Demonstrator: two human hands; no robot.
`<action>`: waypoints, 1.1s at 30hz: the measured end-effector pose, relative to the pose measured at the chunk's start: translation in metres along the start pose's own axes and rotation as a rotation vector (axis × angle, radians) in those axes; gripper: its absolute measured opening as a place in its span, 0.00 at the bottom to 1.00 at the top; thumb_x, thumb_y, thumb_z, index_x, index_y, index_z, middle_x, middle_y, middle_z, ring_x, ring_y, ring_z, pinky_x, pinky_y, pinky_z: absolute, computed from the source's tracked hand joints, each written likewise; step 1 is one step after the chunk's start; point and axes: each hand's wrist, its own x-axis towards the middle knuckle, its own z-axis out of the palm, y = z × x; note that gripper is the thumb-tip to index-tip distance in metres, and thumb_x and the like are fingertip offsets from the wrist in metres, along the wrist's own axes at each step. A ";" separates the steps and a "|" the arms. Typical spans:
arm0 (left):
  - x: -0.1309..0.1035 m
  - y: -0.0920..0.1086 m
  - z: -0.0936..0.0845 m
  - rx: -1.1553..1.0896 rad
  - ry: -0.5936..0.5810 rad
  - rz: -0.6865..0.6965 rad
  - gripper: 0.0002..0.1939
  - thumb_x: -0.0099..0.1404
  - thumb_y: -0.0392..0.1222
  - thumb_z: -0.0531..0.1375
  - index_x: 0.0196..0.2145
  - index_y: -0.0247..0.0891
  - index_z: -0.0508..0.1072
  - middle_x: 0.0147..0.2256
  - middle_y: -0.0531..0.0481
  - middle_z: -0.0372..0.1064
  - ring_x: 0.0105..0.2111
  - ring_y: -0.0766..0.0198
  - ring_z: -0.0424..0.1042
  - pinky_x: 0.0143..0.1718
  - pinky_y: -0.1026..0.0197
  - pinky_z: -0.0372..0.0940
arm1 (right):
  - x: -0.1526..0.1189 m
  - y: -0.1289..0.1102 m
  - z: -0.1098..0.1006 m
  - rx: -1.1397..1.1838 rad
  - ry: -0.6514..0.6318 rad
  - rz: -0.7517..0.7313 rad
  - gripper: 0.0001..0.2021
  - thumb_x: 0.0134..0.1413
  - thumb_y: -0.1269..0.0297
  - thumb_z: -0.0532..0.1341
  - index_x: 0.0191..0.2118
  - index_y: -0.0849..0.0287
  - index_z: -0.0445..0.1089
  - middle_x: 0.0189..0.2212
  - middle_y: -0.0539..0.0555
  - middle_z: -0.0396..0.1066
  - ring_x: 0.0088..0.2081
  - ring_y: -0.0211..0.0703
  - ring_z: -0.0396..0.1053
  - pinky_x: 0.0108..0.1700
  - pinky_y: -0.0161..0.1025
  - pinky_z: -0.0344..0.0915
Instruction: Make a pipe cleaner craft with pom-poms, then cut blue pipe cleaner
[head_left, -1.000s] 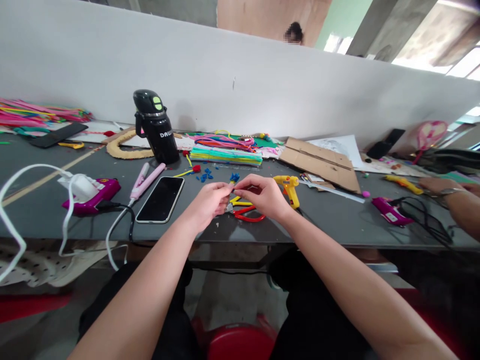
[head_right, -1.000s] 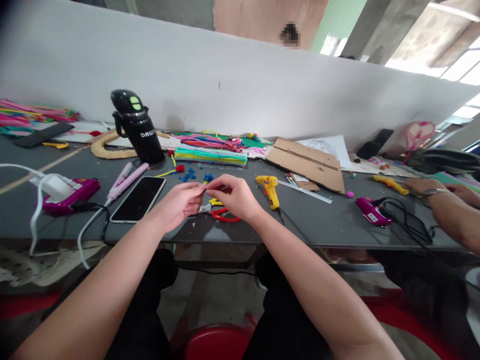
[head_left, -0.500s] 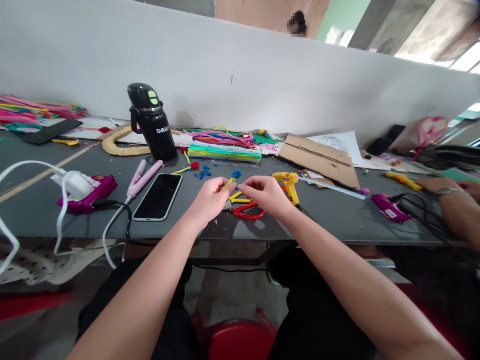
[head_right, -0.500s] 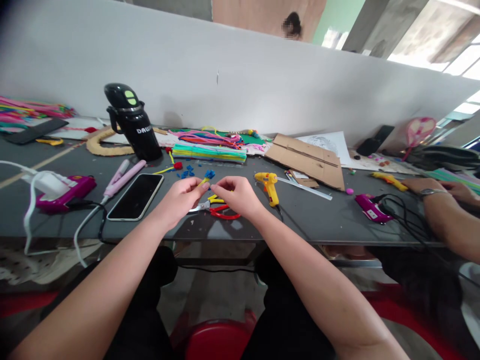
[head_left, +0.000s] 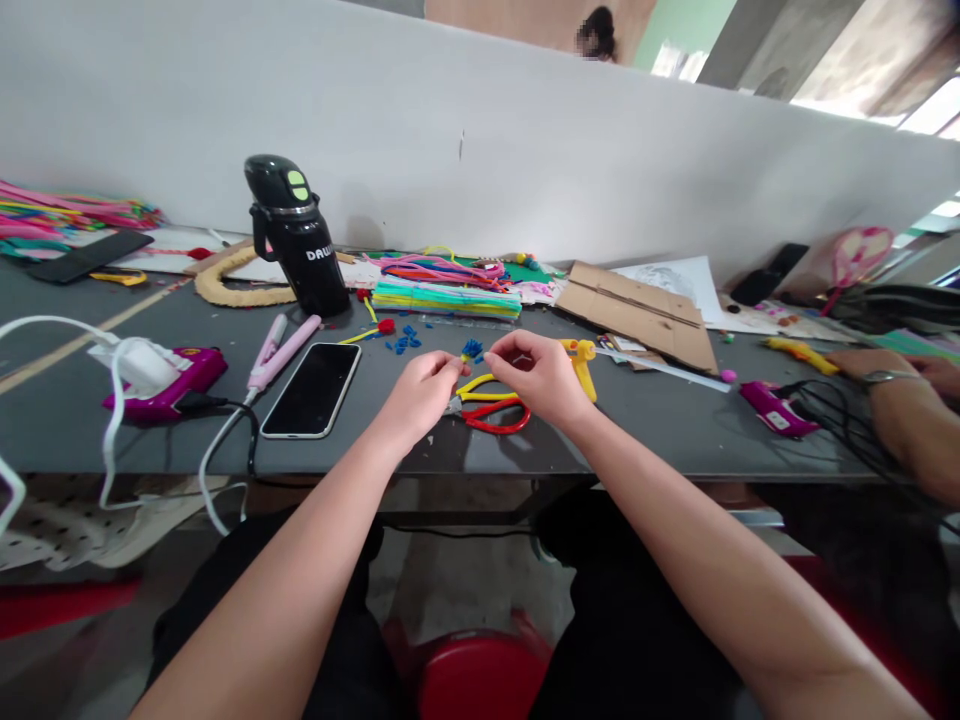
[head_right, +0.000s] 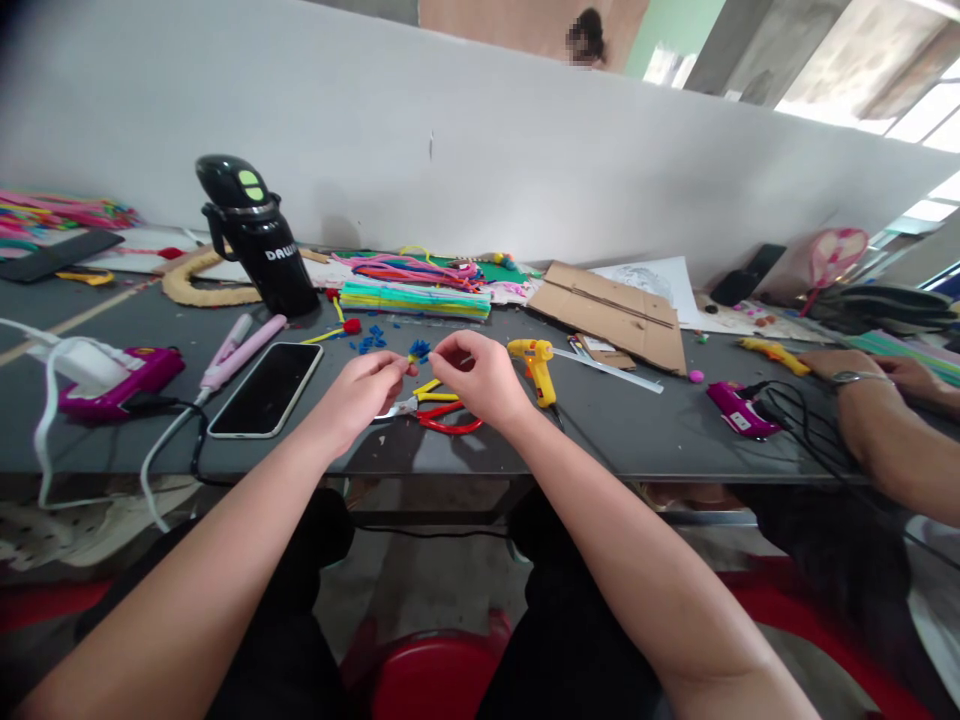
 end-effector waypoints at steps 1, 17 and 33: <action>0.000 -0.001 0.000 0.032 0.006 0.020 0.13 0.65 0.49 0.56 0.33 0.36 0.74 0.20 0.56 0.55 0.19 0.70 0.51 0.22 0.64 0.47 | 0.000 -0.001 0.001 -0.028 0.004 -0.021 0.08 0.56 0.60 0.62 0.32 0.59 0.73 0.28 0.52 0.72 0.31 0.39 0.67 0.34 0.37 0.65; -0.007 0.004 0.001 0.180 0.015 0.128 0.14 0.65 0.49 0.57 0.32 0.36 0.74 0.25 0.53 0.66 0.25 0.66 0.60 0.28 0.64 0.53 | -0.001 -0.005 0.003 -0.204 0.024 -0.144 0.07 0.59 0.64 0.61 0.30 0.58 0.70 0.28 0.51 0.68 0.30 0.38 0.63 0.33 0.37 0.61; -0.004 0.000 -0.004 0.206 0.019 0.141 0.15 0.64 0.50 0.59 0.33 0.36 0.76 0.30 0.50 0.72 0.29 0.64 0.64 0.29 0.64 0.54 | -0.001 -0.001 0.000 -0.132 0.039 -0.009 0.11 0.57 0.56 0.62 0.31 0.58 0.71 0.28 0.52 0.72 0.29 0.40 0.66 0.33 0.38 0.63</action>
